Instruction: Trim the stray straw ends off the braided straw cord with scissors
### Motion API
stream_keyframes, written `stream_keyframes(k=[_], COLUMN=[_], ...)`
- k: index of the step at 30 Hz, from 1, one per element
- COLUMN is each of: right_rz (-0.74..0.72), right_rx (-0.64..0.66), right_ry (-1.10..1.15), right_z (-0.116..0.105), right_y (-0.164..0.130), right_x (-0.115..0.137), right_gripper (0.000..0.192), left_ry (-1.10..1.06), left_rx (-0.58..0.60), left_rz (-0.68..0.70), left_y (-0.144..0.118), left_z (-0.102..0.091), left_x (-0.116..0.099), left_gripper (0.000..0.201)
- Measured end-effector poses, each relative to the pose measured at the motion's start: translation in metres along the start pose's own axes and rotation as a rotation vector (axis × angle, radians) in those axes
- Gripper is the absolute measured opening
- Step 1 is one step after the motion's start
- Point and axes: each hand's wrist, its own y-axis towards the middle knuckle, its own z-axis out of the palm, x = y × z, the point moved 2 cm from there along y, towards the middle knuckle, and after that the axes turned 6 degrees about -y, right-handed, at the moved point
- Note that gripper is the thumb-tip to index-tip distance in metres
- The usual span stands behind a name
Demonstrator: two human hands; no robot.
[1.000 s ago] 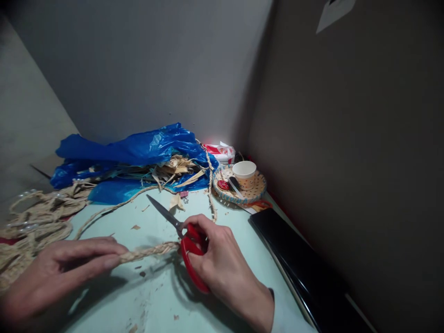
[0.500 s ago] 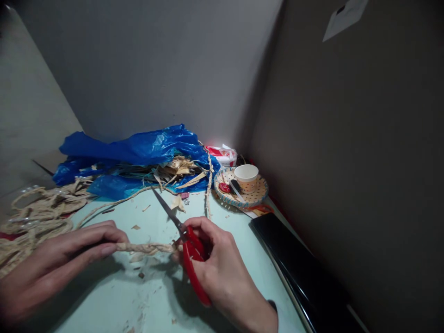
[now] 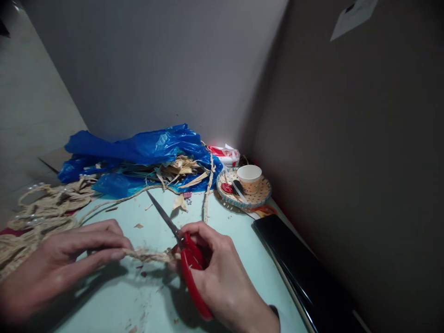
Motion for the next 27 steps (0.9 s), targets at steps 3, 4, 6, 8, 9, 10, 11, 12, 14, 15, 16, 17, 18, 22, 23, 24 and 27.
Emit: stream_keyframes(k=[3, 4, 6, 8, 9, 10, 11, 12, 14, 15, 16, 17, 18, 22, 23, 24, 27], right_rz=[0.024, 0.030, 0.038, 0.047, 0.050, 0.048, 0.045, 0.044, 0.053, 0.062, 0.076, 0.086, 0.092, 0.108, 0.115, 0.122, 0.137], right_rx=[0.024, 0.028, 0.034, 0.023, 0.011, -0.003, -0.021, -0.039, -0.070, -0.083, -0.095, -0.105, -0.111, -0.135, -0.141, -0.143, -0.092], right_ry=[0.008, 0.004, -0.007, -0.016, -0.025, -0.034, -0.044, -0.053, -0.067, -0.070, -0.075, -0.078, -0.079, -0.079, -0.084, -0.091, -0.092], right_z=[0.001, 0.001, 0.002, 0.002, 0.001, 0.000, -0.002, -0.003, -0.007, -0.009, -0.010, -0.012, -0.013, -0.020, -0.022, -0.024, -0.030], right_y=[0.000, 0.000, 0.000, 0.001, 0.002, 0.002, 0.003, 0.004, 0.006, 0.006, 0.007, 0.007, 0.007, 0.008, 0.008, 0.008, 0.010], right_x=[0.001, 0.001, 0.001, 0.000, 0.000, -0.001, 0.000, 0.000, 0.001, 0.002, 0.004, 0.006, 0.007, 0.012, 0.012, 0.012, 0.008], right_gripper=[0.036, 0.036, 0.037, 0.038, 0.039, 0.039, 0.039, 0.039, 0.041, 0.042, 0.044, 0.045, 0.047, 0.049, 0.049, 0.048, 0.043], left_ry=[0.010, 0.016, 0.038, 0.063, 0.071, 0.073, 0.068, 0.062, 0.061, 0.069, 0.082, 0.096, 0.106, 0.143, 0.154, 0.157, 0.138], left_rx=[-0.075, -0.096, -0.144, -0.189, -0.195, -0.196, -0.198, -0.198, -0.181, -0.172, -0.163, -0.162, -0.174, -0.264, -0.272, -0.277, -0.253], left_rz=[0.030, 0.031, 0.030, 0.058, 0.080, 0.100, 0.110, 0.108, 0.083, 0.072, 0.068, 0.073, 0.081, 0.121, 0.125, 0.121, 0.069], left_y=[-0.002, -0.002, -0.003, -0.002, -0.001, 0.000, 0.001, 0.003, 0.007, 0.008, 0.009, 0.009, 0.009, 0.004, 0.003, 0.002, 0.002], left_z=[0.001, 0.001, 0.000, -0.001, -0.002, -0.002, -0.003, -0.005, -0.008, -0.010, -0.011, -0.012, -0.012, -0.011, -0.010, -0.009, -0.008], left_x=[0.002, 0.003, 0.006, 0.008, 0.008, 0.008, 0.007, 0.007, 0.008, 0.008, 0.009, 0.010, 0.012, 0.023, 0.026, 0.028, 0.028], left_gripper=[0.019, 0.018, 0.013, 0.011, 0.011, 0.013, 0.015, 0.017, 0.017, 0.016, 0.015, 0.014, 0.014, 0.018, 0.021, 0.023, 0.022])
